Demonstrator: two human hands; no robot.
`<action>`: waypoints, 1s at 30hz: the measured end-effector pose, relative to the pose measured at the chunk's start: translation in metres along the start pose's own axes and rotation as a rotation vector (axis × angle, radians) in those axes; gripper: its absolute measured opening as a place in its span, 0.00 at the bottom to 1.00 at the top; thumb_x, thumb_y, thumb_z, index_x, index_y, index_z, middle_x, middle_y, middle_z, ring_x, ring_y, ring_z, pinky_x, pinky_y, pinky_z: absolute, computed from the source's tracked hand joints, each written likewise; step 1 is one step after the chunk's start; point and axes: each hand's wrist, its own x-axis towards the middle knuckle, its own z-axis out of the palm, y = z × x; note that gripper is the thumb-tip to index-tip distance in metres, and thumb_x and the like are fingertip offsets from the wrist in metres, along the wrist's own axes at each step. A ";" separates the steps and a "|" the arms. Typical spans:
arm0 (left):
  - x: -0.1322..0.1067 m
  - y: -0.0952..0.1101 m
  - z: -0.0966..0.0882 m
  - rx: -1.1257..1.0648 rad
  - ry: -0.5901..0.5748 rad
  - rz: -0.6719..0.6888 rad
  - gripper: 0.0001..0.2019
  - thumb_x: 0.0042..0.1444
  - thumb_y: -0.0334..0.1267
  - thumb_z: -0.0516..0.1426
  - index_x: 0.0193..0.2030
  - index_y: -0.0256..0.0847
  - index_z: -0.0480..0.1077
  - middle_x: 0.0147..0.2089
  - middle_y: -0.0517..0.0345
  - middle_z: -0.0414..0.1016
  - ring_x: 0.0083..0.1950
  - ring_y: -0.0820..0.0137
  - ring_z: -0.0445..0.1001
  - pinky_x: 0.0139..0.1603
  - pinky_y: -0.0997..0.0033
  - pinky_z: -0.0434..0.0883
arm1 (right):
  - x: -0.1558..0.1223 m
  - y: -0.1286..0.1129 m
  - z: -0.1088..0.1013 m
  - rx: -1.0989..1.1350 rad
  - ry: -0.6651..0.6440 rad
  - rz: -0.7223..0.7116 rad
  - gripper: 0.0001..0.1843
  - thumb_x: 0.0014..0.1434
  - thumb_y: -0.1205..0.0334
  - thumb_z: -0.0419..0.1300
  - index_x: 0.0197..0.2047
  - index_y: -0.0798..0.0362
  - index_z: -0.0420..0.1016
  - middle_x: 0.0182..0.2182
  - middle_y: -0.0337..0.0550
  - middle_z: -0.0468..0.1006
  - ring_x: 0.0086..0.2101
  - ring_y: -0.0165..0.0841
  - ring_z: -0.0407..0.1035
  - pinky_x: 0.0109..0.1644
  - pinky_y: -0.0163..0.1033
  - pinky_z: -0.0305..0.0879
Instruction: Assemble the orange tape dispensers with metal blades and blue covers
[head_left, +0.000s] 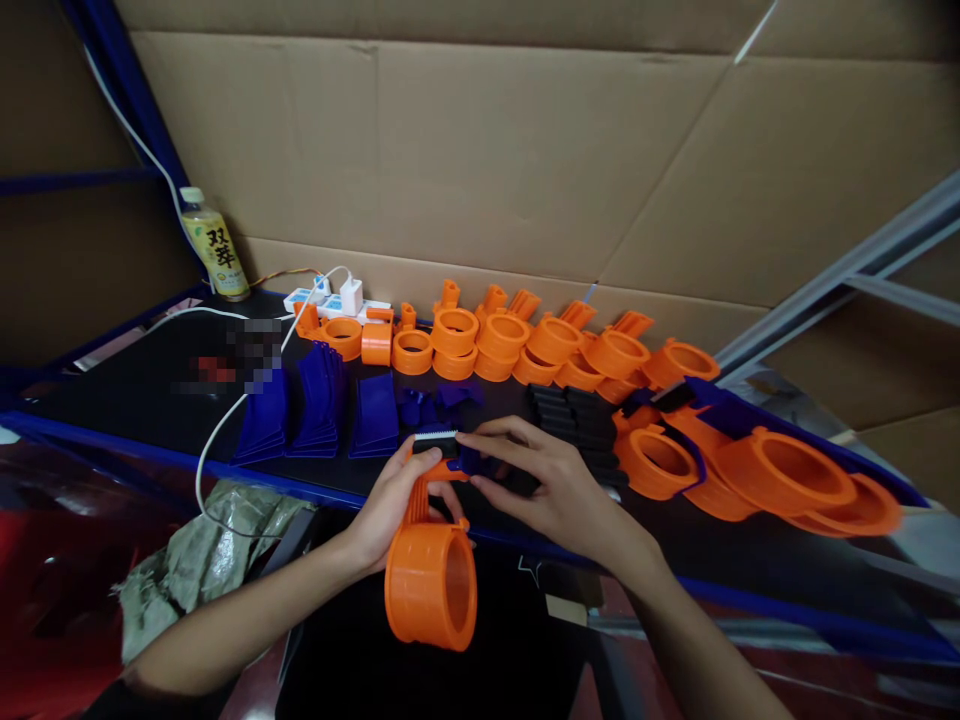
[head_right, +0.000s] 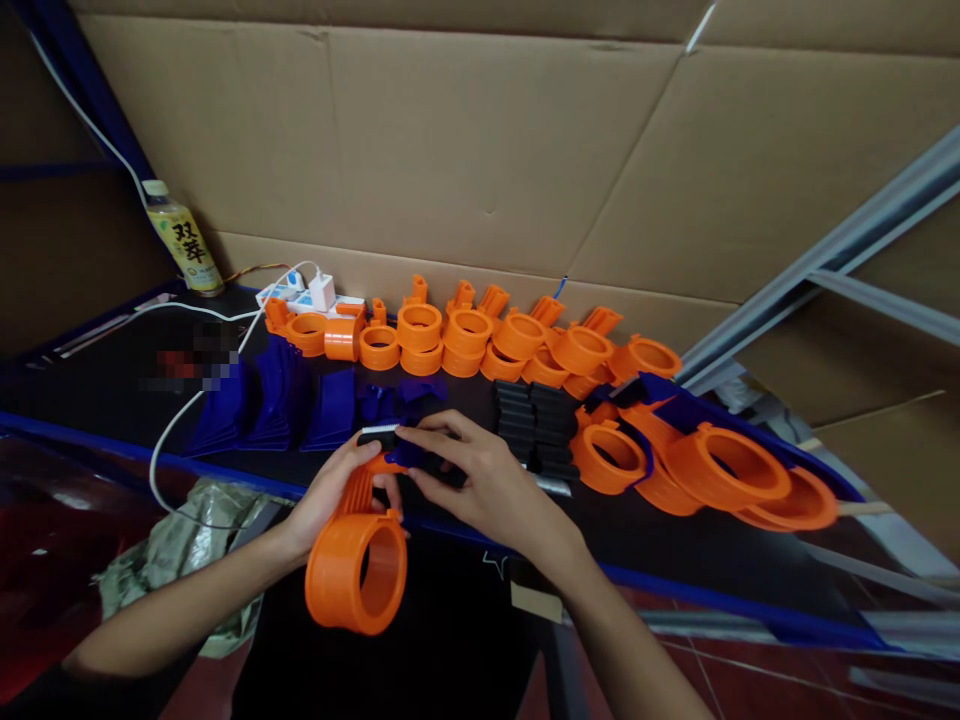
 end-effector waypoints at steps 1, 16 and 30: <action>0.000 0.000 0.000 0.007 0.009 -0.012 0.18 0.63 0.46 0.58 0.52 0.44 0.56 0.24 0.59 0.77 0.22 0.63 0.78 0.24 0.66 0.77 | 0.000 0.001 0.000 0.011 0.013 0.000 0.19 0.65 0.61 0.64 0.59 0.44 0.78 0.52 0.47 0.76 0.37 0.29 0.75 0.39 0.35 0.75; 0.002 0.002 -0.005 0.070 -0.030 -0.059 0.18 0.60 0.46 0.60 0.50 0.45 0.57 0.24 0.61 0.77 0.22 0.61 0.79 0.23 0.66 0.77 | -0.007 0.010 0.011 0.030 0.096 -0.009 0.19 0.63 0.61 0.67 0.58 0.46 0.78 0.48 0.44 0.82 0.44 0.33 0.77 0.48 0.37 0.75; -0.004 -0.007 -0.006 0.202 -0.080 0.078 0.16 0.62 0.44 0.60 0.51 0.42 0.62 0.29 0.60 0.79 0.28 0.67 0.80 0.28 0.74 0.74 | -0.027 0.014 0.026 -0.224 0.207 -0.222 0.18 0.65 0.68 0.64 0.58 0.54 0.78 0.51 0.51 0.81 0.48 0.34 0.78 0.51 0.37 0.77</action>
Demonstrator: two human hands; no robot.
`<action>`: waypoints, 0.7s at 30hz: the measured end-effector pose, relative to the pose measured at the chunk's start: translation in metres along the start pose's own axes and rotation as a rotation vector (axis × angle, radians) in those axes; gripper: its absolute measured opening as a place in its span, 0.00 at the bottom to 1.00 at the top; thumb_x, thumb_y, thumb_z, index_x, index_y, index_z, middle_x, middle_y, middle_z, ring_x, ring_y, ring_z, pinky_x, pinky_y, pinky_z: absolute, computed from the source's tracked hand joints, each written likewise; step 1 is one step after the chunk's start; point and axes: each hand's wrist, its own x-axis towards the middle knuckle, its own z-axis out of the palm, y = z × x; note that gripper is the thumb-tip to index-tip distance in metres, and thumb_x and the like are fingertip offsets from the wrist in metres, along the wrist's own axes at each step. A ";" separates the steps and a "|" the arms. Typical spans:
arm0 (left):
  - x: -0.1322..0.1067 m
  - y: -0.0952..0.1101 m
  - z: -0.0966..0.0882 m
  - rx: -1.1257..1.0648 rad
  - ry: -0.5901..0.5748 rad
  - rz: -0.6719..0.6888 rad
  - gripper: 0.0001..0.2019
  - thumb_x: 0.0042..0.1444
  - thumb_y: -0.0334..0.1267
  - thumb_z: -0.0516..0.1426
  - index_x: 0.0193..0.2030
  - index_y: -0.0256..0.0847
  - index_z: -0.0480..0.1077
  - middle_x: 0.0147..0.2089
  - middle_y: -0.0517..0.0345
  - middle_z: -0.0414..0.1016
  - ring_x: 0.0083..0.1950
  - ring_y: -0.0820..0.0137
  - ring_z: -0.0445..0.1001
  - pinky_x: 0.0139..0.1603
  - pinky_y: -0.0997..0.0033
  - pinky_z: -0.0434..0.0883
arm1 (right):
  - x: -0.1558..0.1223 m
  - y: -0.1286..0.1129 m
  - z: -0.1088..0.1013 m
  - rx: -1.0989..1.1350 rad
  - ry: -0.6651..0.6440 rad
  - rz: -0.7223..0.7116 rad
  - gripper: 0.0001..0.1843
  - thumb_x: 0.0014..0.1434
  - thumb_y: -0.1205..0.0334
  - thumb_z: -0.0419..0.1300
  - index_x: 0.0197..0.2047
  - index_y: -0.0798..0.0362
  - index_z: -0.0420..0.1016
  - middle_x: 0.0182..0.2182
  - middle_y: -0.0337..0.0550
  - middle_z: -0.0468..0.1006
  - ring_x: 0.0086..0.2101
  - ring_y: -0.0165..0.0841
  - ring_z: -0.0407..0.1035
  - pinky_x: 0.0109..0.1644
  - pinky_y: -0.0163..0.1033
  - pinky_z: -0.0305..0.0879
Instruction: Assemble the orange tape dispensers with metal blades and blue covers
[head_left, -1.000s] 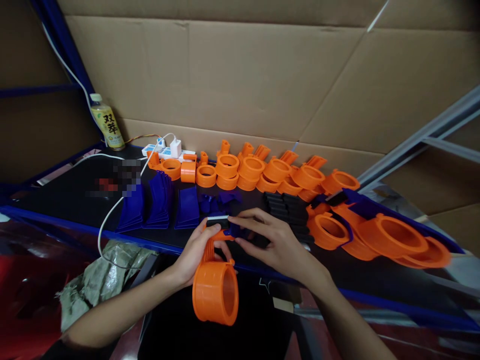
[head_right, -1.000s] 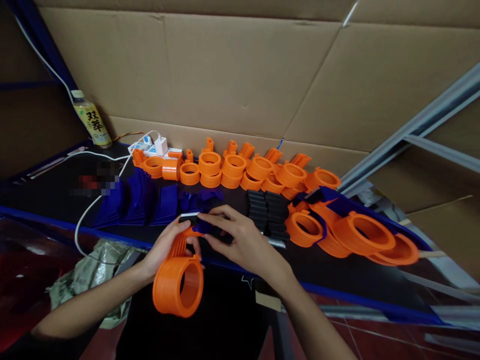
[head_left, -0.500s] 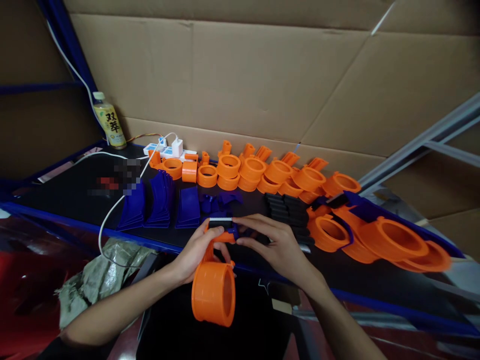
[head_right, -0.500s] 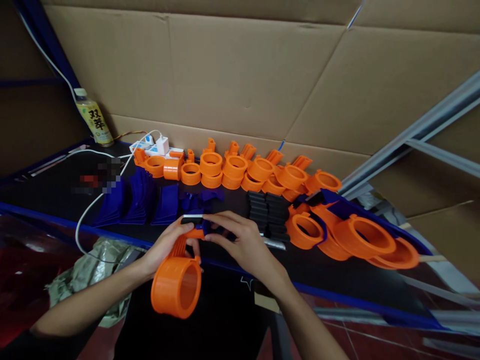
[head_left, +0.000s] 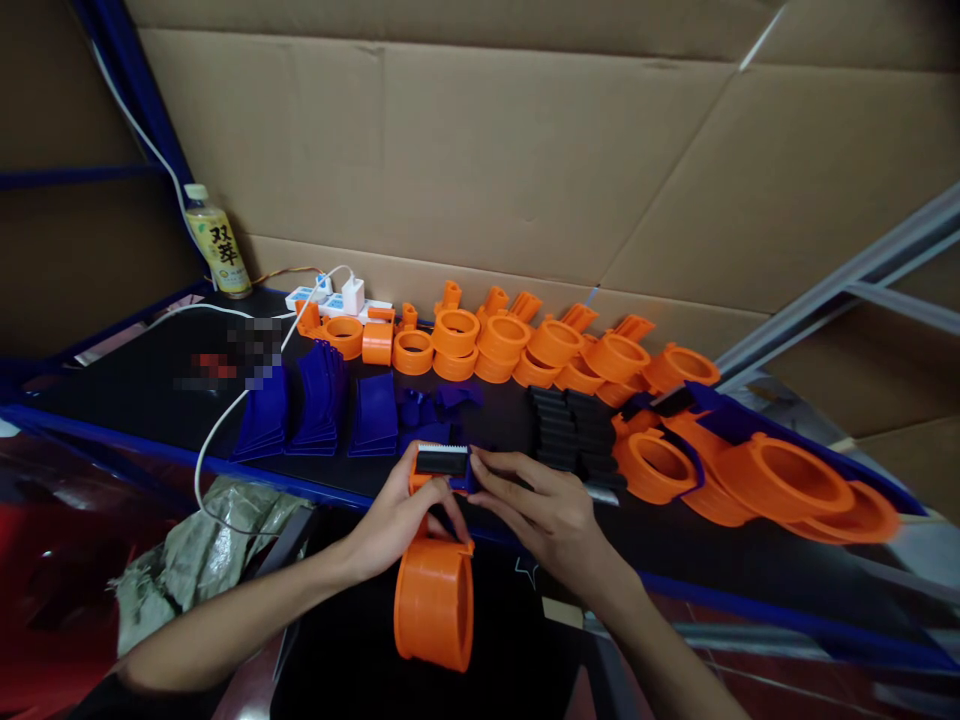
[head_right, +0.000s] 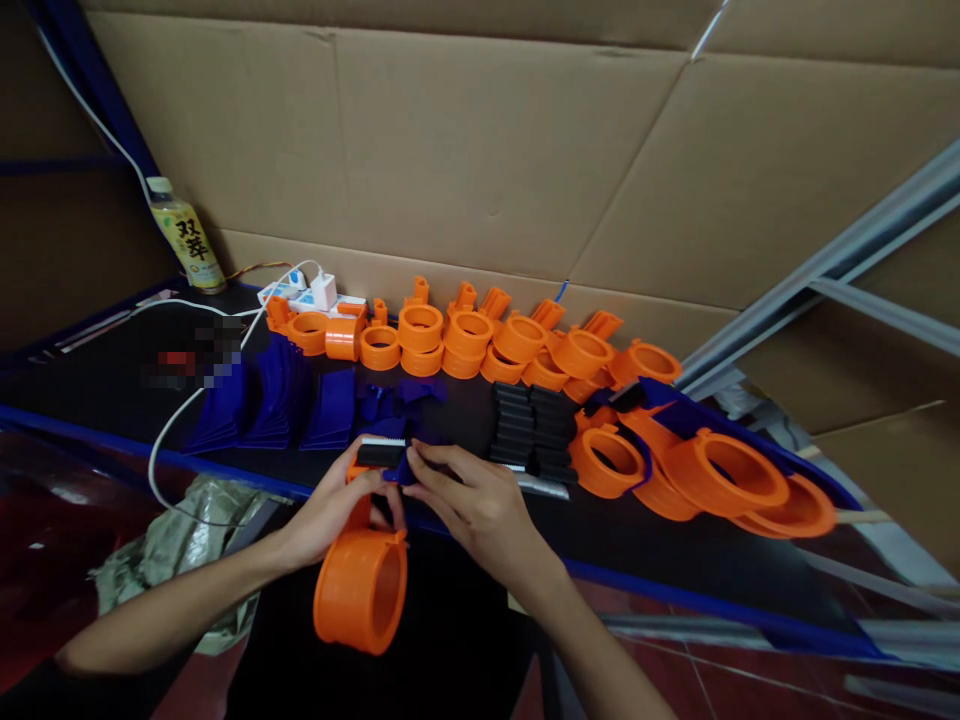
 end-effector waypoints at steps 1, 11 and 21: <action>-0.001 0.001 -0.001 -0.051 -0.038 0.001 0.17 0.62 0.44 0.60 0.53 0.42 0.62 0.34 0.55 0.81 0.31 0.66 0.81 0.30 0.71 0.76 | -0.001 -0.001 -0.001 -0.024 0.011 -0.005 0.18 0.64 0.68 0.64 0.58 0.54 0.78 0.51 0.51 0.82 0.48 0.35 0.78 0.51 0.38 0.77; -0.002 0.015 -0.014 -0.414 -0.362 0.066 0.38 0.51 0.53 0.69 0.66 0.39 0.69 0.57 0.40 0.77 0.55 0.52 0.77 0.60 0.39 0.71 | 0.024 -0.015 -0.032 0.193 0.025 0.176 0.13 0.69 0.64 0.58 0.52 0.46 0.82 0.53 0.44 0.81 0.52 0.35 0.75 0.55 0.42 0.72; -0.011 0.002 -0.011 -0.373 -0.423 0.017 0.38 0.35 0.52 0.74 0.52 0.32 0.76 0.42 0.46 0.75 0.38 0.60 0.76 0.42 0.56 0.75 | 0.130 0.014 0.048 -0.091 -0.354 0.408 0.16 0.70 0.53 0.56 0.54 0.49 0.77 0.43 0.45 0.84 0.42 0.36 0.77 0.45 0.39 0.69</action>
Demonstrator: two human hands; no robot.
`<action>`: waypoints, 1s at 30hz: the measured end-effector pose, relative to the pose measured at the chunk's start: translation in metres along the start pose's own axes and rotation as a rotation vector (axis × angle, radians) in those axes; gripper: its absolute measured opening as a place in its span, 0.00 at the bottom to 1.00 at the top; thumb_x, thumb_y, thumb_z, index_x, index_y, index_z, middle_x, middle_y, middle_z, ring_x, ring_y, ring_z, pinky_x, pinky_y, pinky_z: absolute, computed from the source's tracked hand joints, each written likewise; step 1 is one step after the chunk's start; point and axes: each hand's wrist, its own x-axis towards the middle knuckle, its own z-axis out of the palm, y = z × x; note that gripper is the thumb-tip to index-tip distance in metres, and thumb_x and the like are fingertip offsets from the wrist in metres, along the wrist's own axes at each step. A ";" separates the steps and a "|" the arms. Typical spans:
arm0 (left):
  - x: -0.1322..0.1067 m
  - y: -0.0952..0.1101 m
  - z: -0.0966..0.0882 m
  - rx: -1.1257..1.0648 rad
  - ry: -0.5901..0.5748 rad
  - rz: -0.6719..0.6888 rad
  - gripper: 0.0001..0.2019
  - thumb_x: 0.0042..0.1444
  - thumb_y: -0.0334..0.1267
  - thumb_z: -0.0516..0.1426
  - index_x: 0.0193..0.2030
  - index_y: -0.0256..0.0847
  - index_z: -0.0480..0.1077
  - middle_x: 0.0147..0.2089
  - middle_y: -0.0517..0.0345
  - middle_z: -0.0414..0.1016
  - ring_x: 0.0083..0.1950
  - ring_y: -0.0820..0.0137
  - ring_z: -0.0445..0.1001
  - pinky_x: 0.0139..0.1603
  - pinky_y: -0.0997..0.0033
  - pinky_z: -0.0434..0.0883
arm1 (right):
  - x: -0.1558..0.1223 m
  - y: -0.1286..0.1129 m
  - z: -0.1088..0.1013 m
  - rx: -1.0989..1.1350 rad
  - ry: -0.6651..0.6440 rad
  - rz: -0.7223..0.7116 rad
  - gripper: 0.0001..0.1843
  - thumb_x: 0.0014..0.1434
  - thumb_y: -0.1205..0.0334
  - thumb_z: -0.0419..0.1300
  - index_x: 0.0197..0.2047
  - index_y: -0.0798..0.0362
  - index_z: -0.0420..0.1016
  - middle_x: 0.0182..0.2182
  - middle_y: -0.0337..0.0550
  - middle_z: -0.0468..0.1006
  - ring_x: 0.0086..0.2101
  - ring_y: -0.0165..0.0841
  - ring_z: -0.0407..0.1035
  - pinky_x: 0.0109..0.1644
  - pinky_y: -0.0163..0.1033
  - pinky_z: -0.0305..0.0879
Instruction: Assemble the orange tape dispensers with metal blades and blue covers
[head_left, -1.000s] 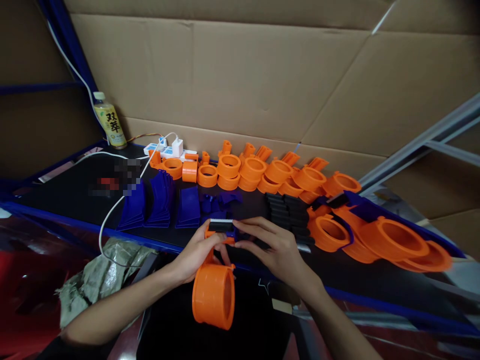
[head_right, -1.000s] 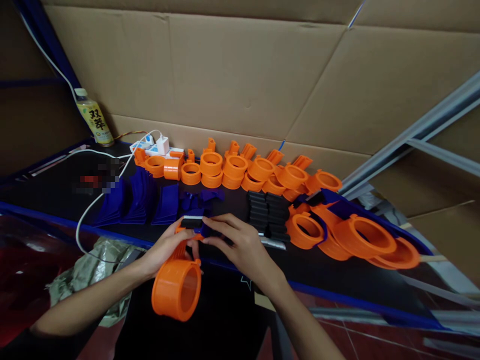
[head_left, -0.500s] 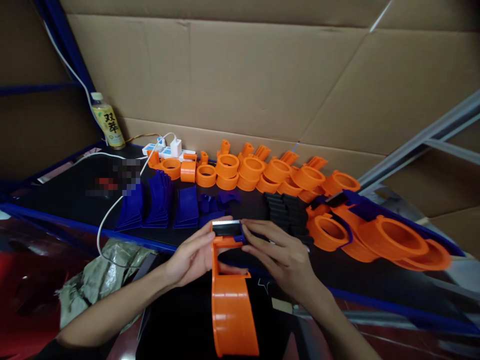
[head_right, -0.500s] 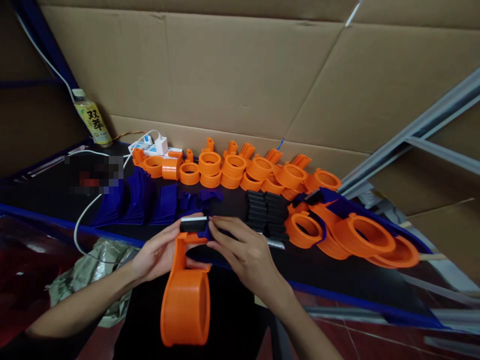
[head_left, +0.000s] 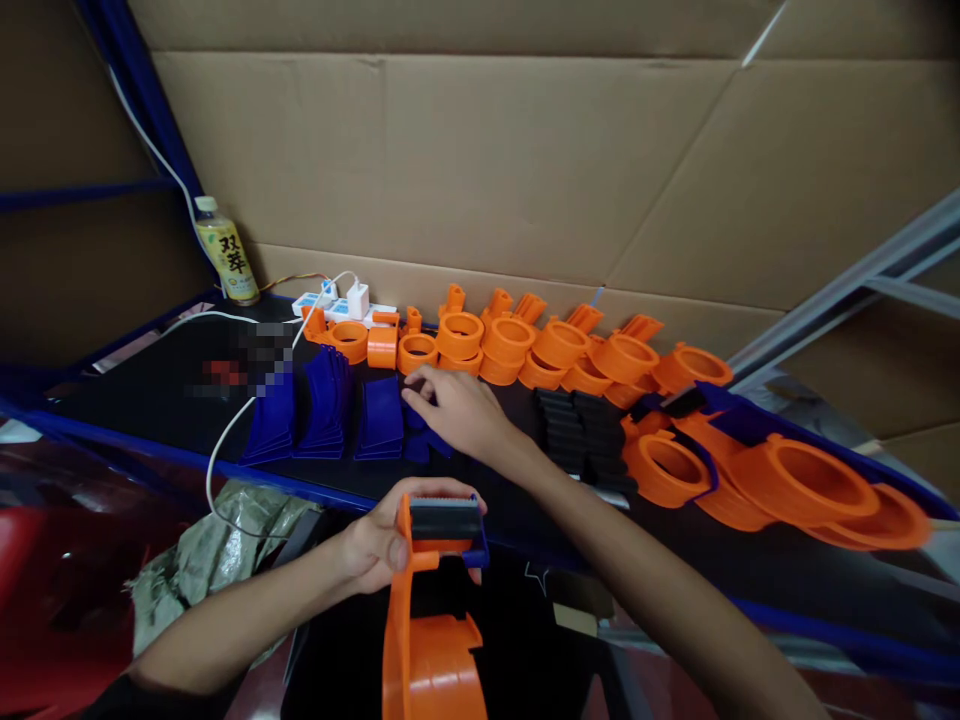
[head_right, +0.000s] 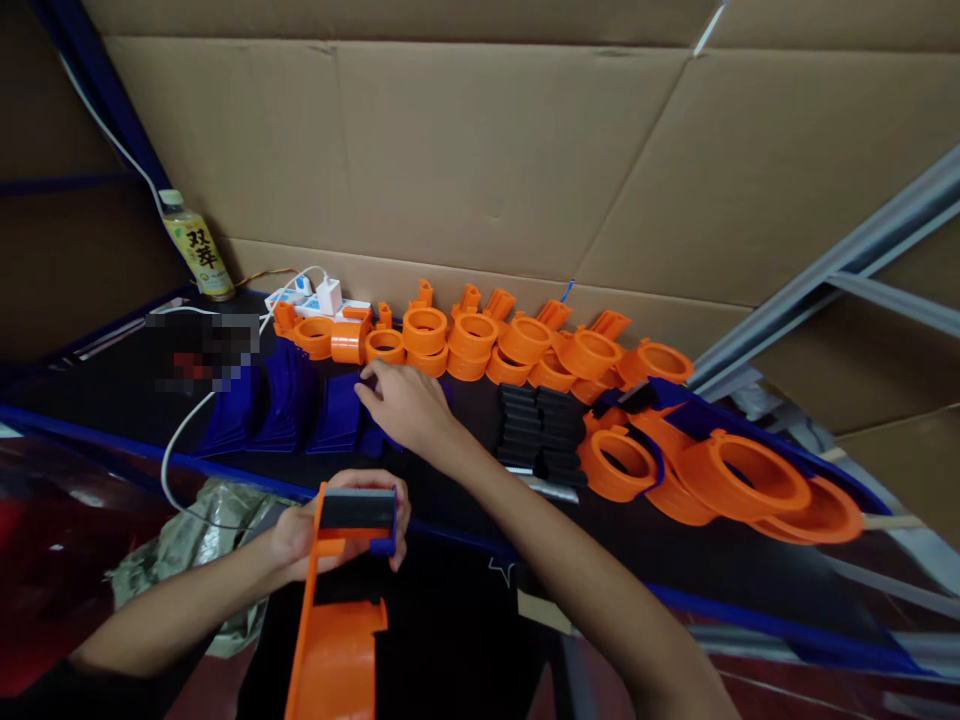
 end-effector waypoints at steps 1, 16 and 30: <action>0.000 0.001 0.002 -0.034 -0.011 0.009 0.37 0.35 0.55 0.73 0.50 0.33 0.76 0.42 0.47 0.74 0.37 0.61 0.75 0.41 0.55 0.75 | 0.009 -0.005 0.006 -0.038 -0.016 0.011 0.17 0.69 0.52 0.56 0.53 0.51 0.77 0.44 0.47 0.83 0.43 0.38 0.77 0.46 0.41 0.69; 0.002 0.016 0.007 -0.385 -0.015 -0.206 0.32 0.53 0.53 0.59 0.60 0.34 0.70 0.47 0.47 0.72 0.41 0.61 0.76 0.51 0.36 0.75 | 0.034 -0.008 0.008 -0.060 0.096 0.114 0.15 0.67 0.58 0.55 0.50 0.57 0.77 0.38 0.53 0.83 0.42 0.42 0.78 0.49 0.43 0.69; 0.006 0.006 0.009 -0.266 0.430 0.049 0.09 0.59 0.39 0.63 0.44 0.40 0.75 0.40 0.51 0.83 0.41 0.61 0.82 0.55 0.44 0.76 | -0.105 -0.003 -0.040 0.385 0.320 -0.159 0.11 0.62 0.64 0.63 0.48 0.46 0.82 0.44 0.44 0.80 0.44 0.36 0.76 0.49 0.41 0.74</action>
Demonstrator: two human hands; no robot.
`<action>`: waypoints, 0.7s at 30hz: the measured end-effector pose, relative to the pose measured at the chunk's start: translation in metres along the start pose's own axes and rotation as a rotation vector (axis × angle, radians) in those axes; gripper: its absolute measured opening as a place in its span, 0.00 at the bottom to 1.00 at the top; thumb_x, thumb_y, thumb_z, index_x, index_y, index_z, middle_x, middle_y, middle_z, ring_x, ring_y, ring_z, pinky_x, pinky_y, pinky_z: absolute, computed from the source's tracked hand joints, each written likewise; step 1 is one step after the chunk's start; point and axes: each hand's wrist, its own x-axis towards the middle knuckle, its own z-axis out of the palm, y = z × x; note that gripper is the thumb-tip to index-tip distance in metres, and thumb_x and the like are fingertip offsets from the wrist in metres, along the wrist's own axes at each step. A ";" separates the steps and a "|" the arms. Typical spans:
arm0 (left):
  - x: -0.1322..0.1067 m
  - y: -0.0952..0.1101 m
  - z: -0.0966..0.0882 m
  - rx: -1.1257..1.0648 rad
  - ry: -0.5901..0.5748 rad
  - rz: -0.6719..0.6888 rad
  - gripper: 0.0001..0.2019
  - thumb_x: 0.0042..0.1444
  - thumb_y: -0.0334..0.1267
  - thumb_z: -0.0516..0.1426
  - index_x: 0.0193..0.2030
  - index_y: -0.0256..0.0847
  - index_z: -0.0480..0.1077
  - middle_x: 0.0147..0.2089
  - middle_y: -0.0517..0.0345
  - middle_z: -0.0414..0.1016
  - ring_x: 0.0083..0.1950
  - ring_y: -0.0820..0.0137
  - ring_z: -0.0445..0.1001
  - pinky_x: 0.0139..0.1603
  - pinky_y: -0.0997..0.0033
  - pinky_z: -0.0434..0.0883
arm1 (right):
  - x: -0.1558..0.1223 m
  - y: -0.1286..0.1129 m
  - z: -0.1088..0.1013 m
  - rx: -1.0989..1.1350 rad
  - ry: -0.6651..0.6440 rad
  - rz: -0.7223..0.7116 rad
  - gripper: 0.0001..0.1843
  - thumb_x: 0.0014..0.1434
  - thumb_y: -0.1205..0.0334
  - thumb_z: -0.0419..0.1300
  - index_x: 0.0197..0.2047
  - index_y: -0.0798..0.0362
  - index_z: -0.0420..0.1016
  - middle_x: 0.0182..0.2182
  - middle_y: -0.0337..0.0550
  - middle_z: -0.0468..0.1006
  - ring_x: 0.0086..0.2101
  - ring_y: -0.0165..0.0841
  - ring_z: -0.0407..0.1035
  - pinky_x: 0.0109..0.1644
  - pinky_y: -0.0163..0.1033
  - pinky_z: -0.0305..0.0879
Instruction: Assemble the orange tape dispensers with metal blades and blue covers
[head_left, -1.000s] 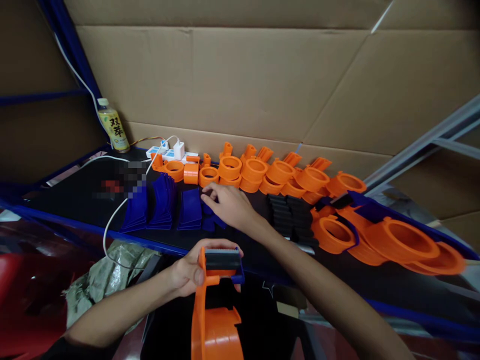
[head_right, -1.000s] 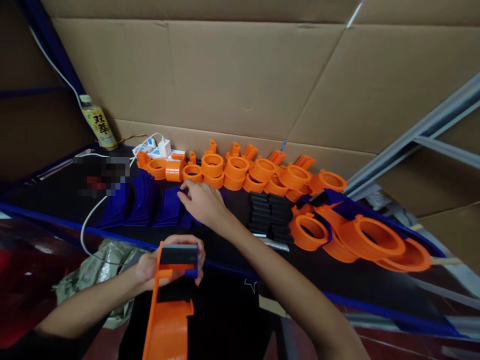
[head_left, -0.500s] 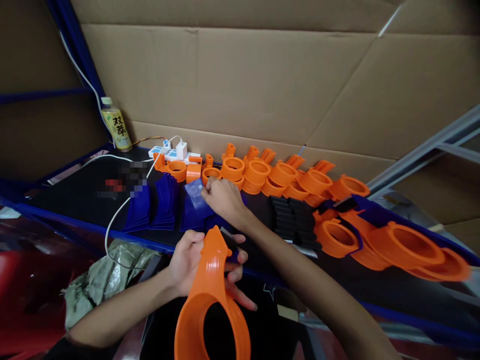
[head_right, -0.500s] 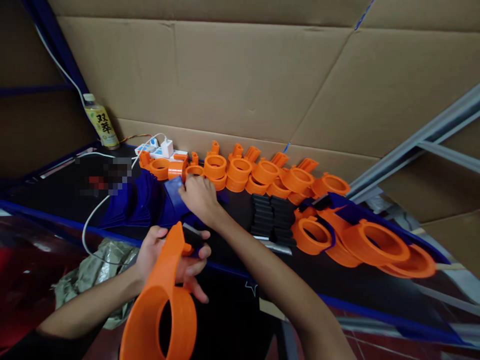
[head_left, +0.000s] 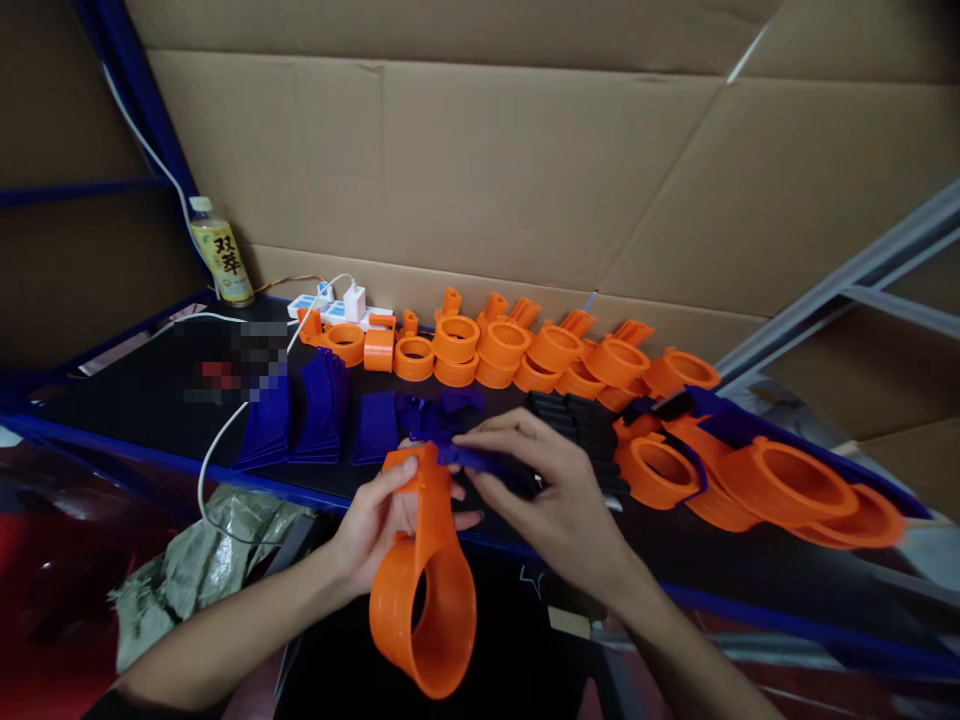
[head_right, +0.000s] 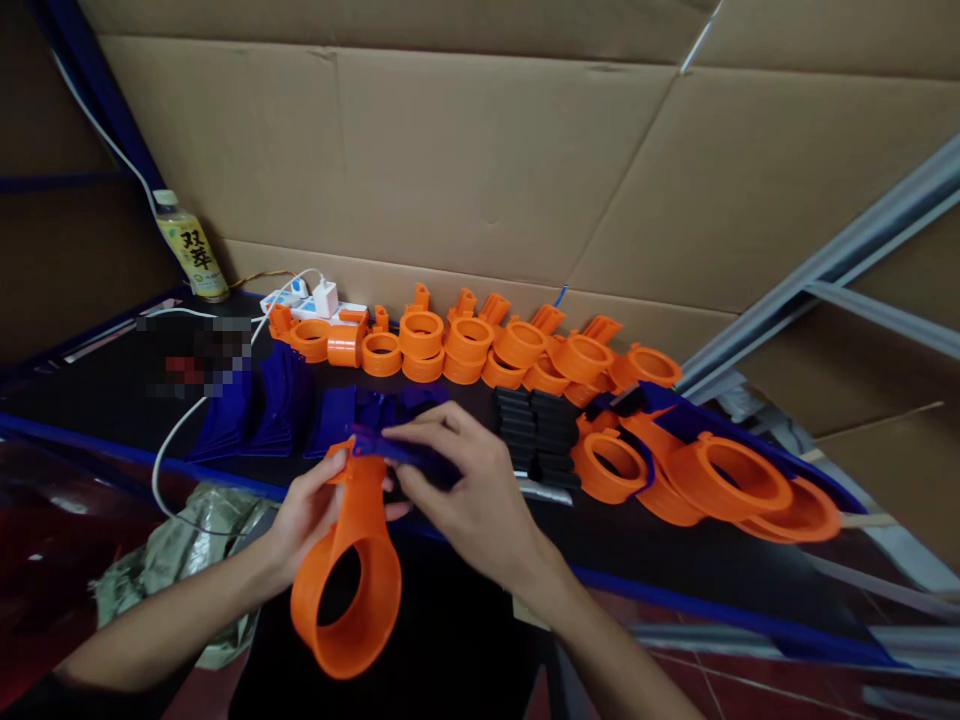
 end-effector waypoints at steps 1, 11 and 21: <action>-0.001 -0.001 0.002 0.014 0.013 0.001 0.09 0.59 0.39 0.63 0.44 0.41 0.75 0.37 0.53 0.82 0.37 0.63 0.82 0.52 0.47 0.77 | -0.007 -0.003 0.002 0.008 -0.023 -0.002 0.13 0.62 0.63 0.64 0.50 0.45 0.81 0.49 0.44 0.80 0.49 0.37 0.76 0.54 0.43 0.73; -0.004 0.001 0.016 0.132 -0.033 0.194 0.21 0.65 0.45 0.57 0.63 0.43 0.71 0.62 0.45 0.76 0.58 0.55 0.76 0.55 0.50 0.75 | -0.025 -0.001 -0.012 -0.081 -0.045 0.038 0.23 0.65 0.56 0.64 0.63 0.41 0.71 0.60 0.45 0.75 0.59 0.42 0.71 0.63 0.49 0.70; -0.005 -0.006 0.006 0.370 0.131 0.348 0.20 0.58 0.44 0.66 0.56 0.44 0.77 0.58 0.49 0.78 0.56 0.59 0.76 0.55 0.60 0.76 | -0.039 -0.007 -0.004 -0.231 -0.069 -0.019 0.20 0.66 0.57 0.62 0.60 0.41 0.75 0.58 0.48 0.75 0.55 0.42 0.73 0.60 0.51 0.72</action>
